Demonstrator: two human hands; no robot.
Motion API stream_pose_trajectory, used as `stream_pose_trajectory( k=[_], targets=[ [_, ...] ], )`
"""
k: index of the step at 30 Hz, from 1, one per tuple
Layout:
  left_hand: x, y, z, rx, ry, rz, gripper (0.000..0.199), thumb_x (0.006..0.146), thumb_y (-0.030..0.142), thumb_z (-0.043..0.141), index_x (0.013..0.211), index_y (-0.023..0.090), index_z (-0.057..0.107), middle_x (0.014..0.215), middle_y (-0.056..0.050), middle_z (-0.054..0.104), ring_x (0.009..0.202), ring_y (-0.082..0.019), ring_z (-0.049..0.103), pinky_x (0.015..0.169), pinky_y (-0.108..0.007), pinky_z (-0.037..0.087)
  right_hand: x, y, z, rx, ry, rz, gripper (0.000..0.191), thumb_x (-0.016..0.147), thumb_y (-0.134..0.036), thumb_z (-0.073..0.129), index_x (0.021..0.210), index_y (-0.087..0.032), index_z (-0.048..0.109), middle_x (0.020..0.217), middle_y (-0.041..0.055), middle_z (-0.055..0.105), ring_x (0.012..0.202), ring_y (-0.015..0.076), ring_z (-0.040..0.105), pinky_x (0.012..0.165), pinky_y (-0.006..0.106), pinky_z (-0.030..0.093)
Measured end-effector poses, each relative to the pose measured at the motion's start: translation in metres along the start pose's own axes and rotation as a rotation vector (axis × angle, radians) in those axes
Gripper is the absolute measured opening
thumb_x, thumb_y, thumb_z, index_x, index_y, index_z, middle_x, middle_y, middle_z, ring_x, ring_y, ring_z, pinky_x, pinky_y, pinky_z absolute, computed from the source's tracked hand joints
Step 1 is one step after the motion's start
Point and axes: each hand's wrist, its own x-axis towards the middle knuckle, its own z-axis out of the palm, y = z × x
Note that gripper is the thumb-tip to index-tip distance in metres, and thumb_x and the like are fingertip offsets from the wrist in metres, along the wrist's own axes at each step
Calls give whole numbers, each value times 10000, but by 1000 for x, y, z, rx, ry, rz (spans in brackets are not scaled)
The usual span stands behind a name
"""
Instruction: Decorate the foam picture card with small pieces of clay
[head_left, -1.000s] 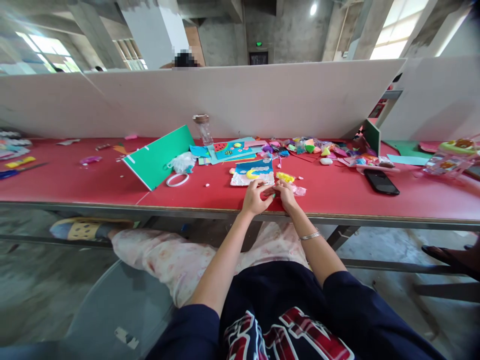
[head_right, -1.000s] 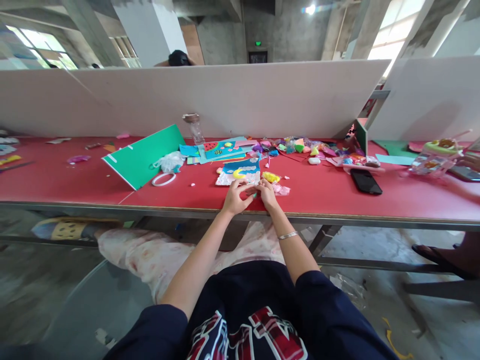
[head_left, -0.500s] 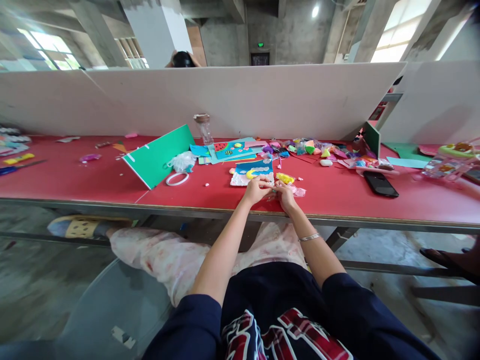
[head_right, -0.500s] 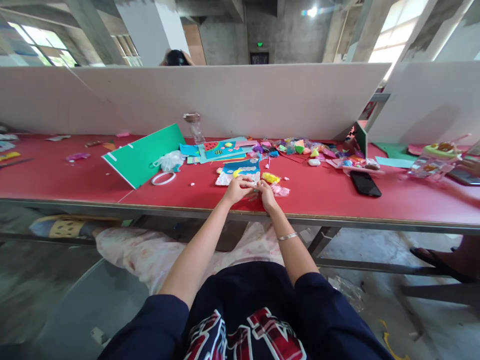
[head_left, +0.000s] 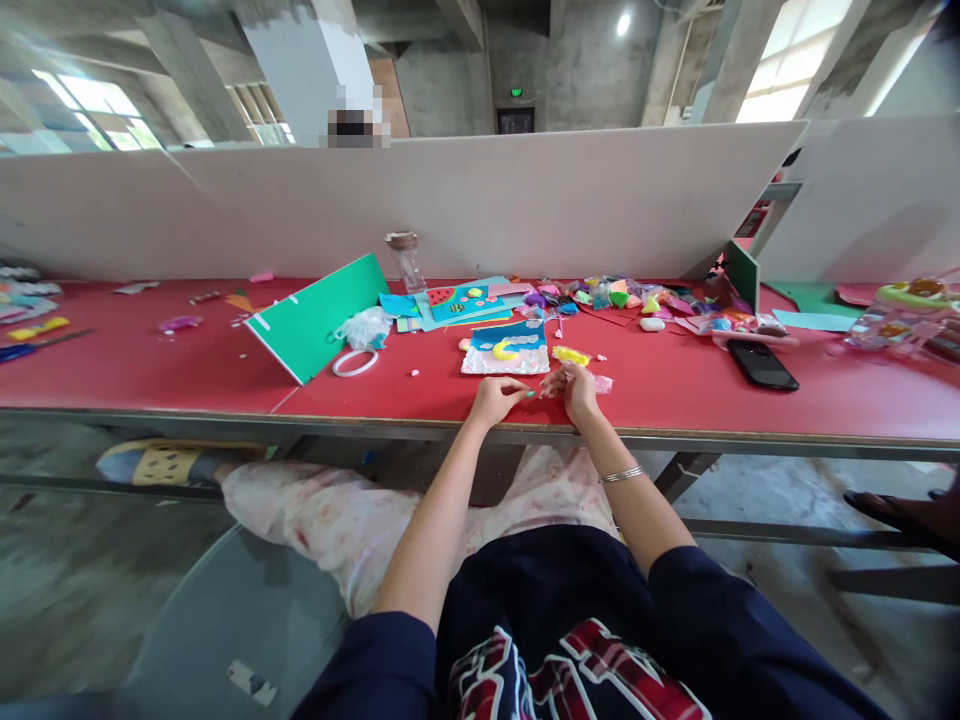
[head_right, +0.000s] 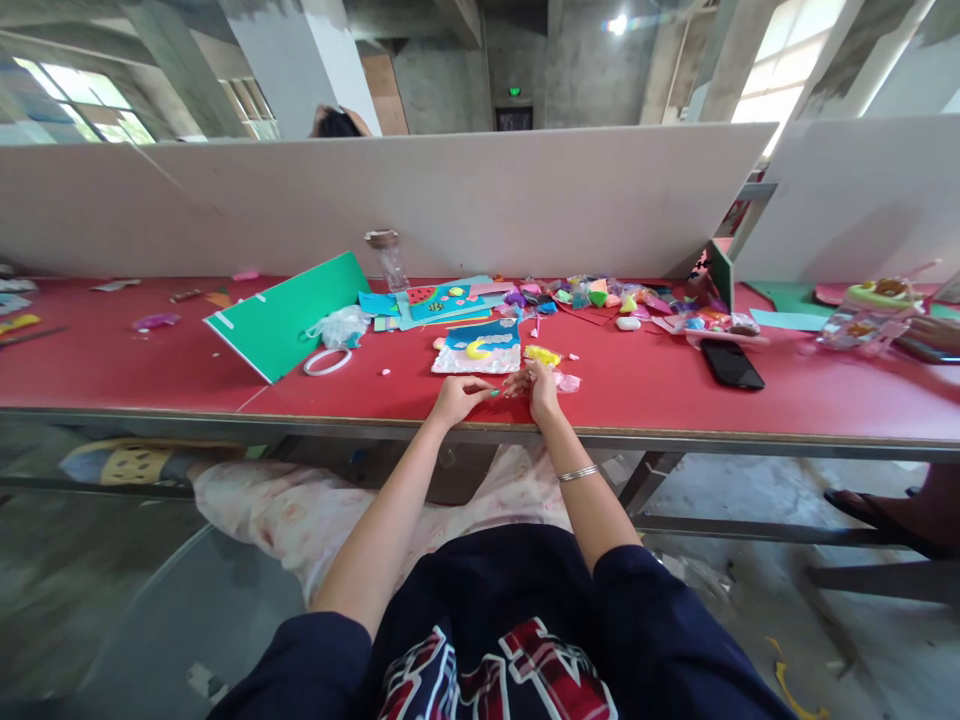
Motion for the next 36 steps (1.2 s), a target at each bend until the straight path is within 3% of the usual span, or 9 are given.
stream_pose_trajectory(
  k=[3, 8, 13, 20, 27, 36],
  targets=[
    [1, 3, 1, 9, -39, -33, 172, 716, 314, 654, 737, 149, 697, 690, -46, 704, 678, -200, 656, 650, -296, 526, 1, 1, 0, -14, 6, -4, 243, 692, -367, 453, 521, -206, 390, 459, 11, 576, 365, 115, 489, 385, 235, 359],
    [1, 2, 0, 27, -41, -38, 133, 712, 236, 654, 807, 161, 709, 832, -65, 718, 813, -220, 669, 758, -329, 532, -1, -1, 2, -25, -6, -43, 289, 712, -411, 477, 522, -211, 390, 433, -1, 562, 351, 116, 473, 372, 235, 336],
    [0, 4, -1, 29, -62, -64, 129, 663, 215, 706, 775, 150, 704, 768, -63, 715, 752, -207, 672, 721, -315, 543, -2, -2, 3, -10, -9, -41, 280, 743, -361, 452, 527, -205, 369, 416, 2, 537, 343, 109, 471, 369, 223, 324],
    [-4, 8, 1, 154, -60, 131, 124, 738, 158, 633, 833, 186, 707, 873, -55, 712, 812, -191, 666, 755, -305, 535, -3, -1, 2, -11, -5, -64, 274, 755, -320, 444, 519, -209, 361, 415, 9, 537, 343, 118, 469, 363, 238, 317],
    [-4, 4, 5, 171, -84, 86, 119, 699, 107, 642, 769, 187, 697, 772, -23, 708, 736, -175, 666, 718, -294, 549, -3, -2, 4, -38, 0, -73, 305, 749, -340, 448, 501, -209, 327, 403, 6, 527, 341, 107, 460, 369, 231, 330],
    [-4, -3, 10, 198, -69, 152, 213, 708, 95, 635, 886, 199, 690, 869, -35, 699, 788, -166, 654, 733, -289, 543, -3, -1, 4, -68, -7, -86, 346, 763, -377, 465, 493, -209, 327, 397, 0, 518, 336, 106, 448, 377, 239, 335]
  ],
)
